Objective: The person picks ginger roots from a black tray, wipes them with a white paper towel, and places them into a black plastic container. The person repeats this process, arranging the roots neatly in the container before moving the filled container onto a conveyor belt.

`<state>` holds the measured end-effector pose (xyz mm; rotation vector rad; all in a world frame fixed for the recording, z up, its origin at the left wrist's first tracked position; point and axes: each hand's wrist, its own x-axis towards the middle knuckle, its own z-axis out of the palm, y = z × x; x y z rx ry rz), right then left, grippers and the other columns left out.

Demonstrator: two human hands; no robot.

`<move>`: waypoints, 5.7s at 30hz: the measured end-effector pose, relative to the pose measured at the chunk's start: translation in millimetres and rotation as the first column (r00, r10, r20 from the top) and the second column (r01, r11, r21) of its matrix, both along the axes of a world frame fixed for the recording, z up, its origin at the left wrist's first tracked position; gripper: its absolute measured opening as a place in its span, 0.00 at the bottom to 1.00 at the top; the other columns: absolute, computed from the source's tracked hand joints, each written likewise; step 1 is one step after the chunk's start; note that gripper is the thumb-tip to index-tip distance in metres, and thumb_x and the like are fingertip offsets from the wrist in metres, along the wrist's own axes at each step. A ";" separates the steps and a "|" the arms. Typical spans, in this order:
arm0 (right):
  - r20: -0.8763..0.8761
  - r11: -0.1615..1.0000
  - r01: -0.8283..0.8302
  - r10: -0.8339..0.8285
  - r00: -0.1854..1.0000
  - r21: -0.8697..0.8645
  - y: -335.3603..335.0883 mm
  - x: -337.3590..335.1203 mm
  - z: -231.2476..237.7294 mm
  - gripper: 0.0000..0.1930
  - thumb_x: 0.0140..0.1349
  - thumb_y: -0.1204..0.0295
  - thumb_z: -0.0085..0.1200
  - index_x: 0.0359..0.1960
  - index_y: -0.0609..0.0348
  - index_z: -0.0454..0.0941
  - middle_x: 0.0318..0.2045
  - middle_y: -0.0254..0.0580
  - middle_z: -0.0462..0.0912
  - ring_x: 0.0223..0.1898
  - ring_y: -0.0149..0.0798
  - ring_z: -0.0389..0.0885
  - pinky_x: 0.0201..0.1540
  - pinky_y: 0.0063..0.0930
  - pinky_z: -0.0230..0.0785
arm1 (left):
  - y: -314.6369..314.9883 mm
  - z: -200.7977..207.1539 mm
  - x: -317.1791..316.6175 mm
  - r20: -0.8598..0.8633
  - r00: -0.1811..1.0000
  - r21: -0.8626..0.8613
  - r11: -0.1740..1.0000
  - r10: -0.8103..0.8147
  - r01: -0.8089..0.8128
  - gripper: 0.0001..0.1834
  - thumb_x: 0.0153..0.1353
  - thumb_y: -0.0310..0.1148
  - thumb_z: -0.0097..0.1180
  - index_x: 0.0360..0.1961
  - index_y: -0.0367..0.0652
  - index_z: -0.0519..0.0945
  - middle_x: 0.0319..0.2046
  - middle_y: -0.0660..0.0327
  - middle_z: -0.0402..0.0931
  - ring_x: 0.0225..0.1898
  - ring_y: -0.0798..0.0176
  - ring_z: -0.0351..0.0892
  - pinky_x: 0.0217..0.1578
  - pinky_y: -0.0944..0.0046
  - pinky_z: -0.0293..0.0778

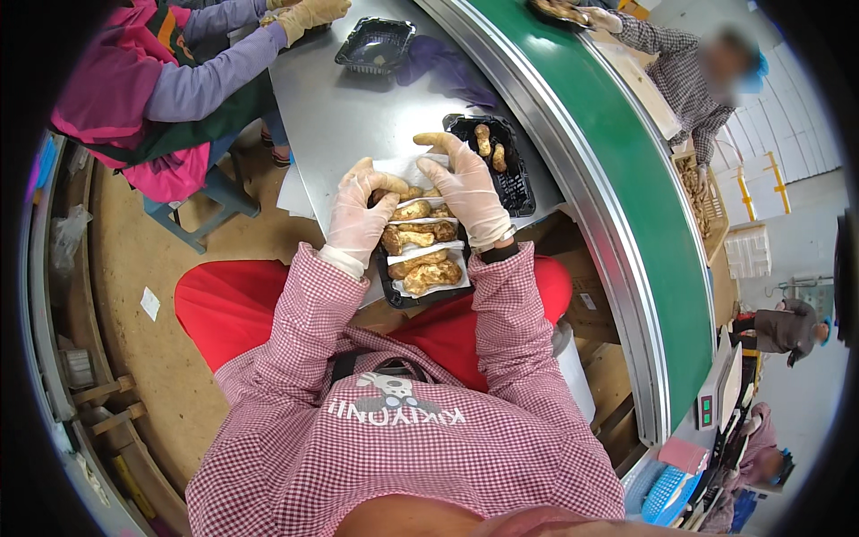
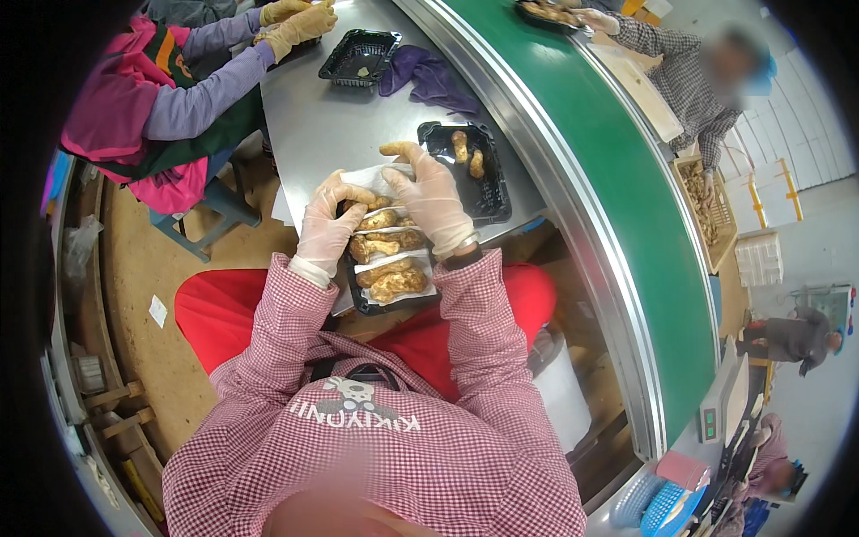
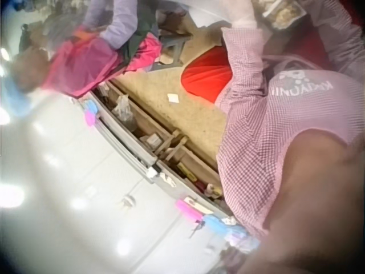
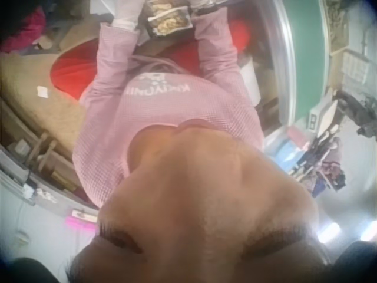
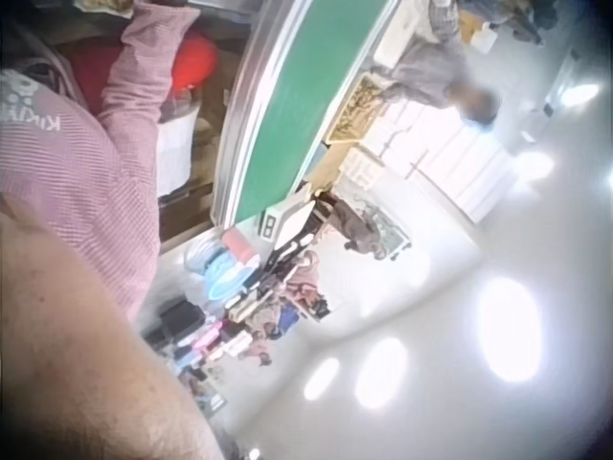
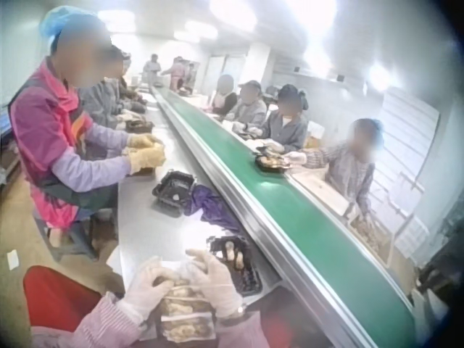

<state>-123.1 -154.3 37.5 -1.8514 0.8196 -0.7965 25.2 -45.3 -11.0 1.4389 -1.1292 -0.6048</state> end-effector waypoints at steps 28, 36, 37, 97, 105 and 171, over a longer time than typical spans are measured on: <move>-0.236 0.796 0.332 -0.499 0.834 -0.506 -30.8 -22.8 -3.8 0.13 0.59 0.59 0.65 0.35 0.56 0.86 0.36 0.43 0.85 0.41 0.50 0.84 0.45 0.41 0.76 | 16.0 -3.6 -22.4 0.369 0.910 -0.195 0.973 0.191 -0.125 0.07 0.59 0.27 0.60 0.36 0.42 0.87 0.35 0.58 0.81 0.55 0.48 0.76 0.58 0.49 0.68; -0.146 0.688 0.366 -0.564 0.812 -0.626 -70.7 -18.5 -26.1 0.18 0.59 0.71 0.63 0.52 0.50 0.79 0.35 0.42 0.84 0.35 0.42 0.84 0.40 0.34 0.77 | 19.1 -4.1 -21.8 0.400 0.909 -0.115 0.990 0.119 -0.079 0.11 0.65 0.30 0.56 0.43 0.48 0.89 0.37 0.61 0.78 0.57 0.50 0.72 0.61 0.50 0.63; -0.005 0.839 0.400 -0.433 0.902 -0.368 -65.3 -13.7 -22.9 0.15 0.59 0.73 0.63 0.49 0.53 0.79 0.34 0.39 0.83 0.35 0.36 0.83 0.39 0.31 0.76 | 20.0 -3.1 -21.8 0.392 0.913 -0.099 0.992 0.116 -0.084 0.11 0.64 0.30 0.56 0.43 0.49 0.89 0.37 0.61 0.78 0.57 0.50 0.72 0.61 0.49 0.62; 0.141 0.985 -0.168 0.173 0.975 -0.049 0.6 -15.1 -5.3 0.21 0.75 0.59 0.48 0.62 0.55 0.78 0.57 0.48 0.82 0.57 0.43 0.80 0.62 0.33 0.69 | 36.2 -1.0 -15.8 0.644 0.692 -0.174 0.944 0.325 -0.281 0.13 0.63 0.38 0.62 0.45 0.47 0.88 0.49 0.57 0.79 0.59 0.47 0.72 0.61 0.47 0.64; -0.449 0.859 -0.284 0.072 0.891 -0.426 8.5 -0.5 -34.9 0.30 0.77 0.46 0.35 0.72 0.50 0.65 0.67 0.53 0.71 0.73 0.60 0.58 0.74 0.47 0.51 | 36.7 -6.1 -18.5 0.723 0.649 -0.102 0.966 0.237 -0.239 0.17 0.70 0.41 0.54 0.53 0.49 0.86 0.54 0.57 0.79 0.59 0.48 0.72 0.60 0.47 0.66; -0.364 0.877 0.446 -0.480 0.798 -0.179 107.3 -63.1 3.8 0.17 0.50 0.61 0.69 0.36 0.60 0.85 0.39 0.48 0.84 0.41 0.50 0.83 0.47 0.38 0.75 | 85.5 3.9 -70.0 0.768 0.626 0.082 0.990 -0.137 0.116 0.35 0.61 0.43 0.60 0.70 0.52 0.70 0.74 0.56 0.59 0.76 0.42 0.49 0.72 0.39 0.41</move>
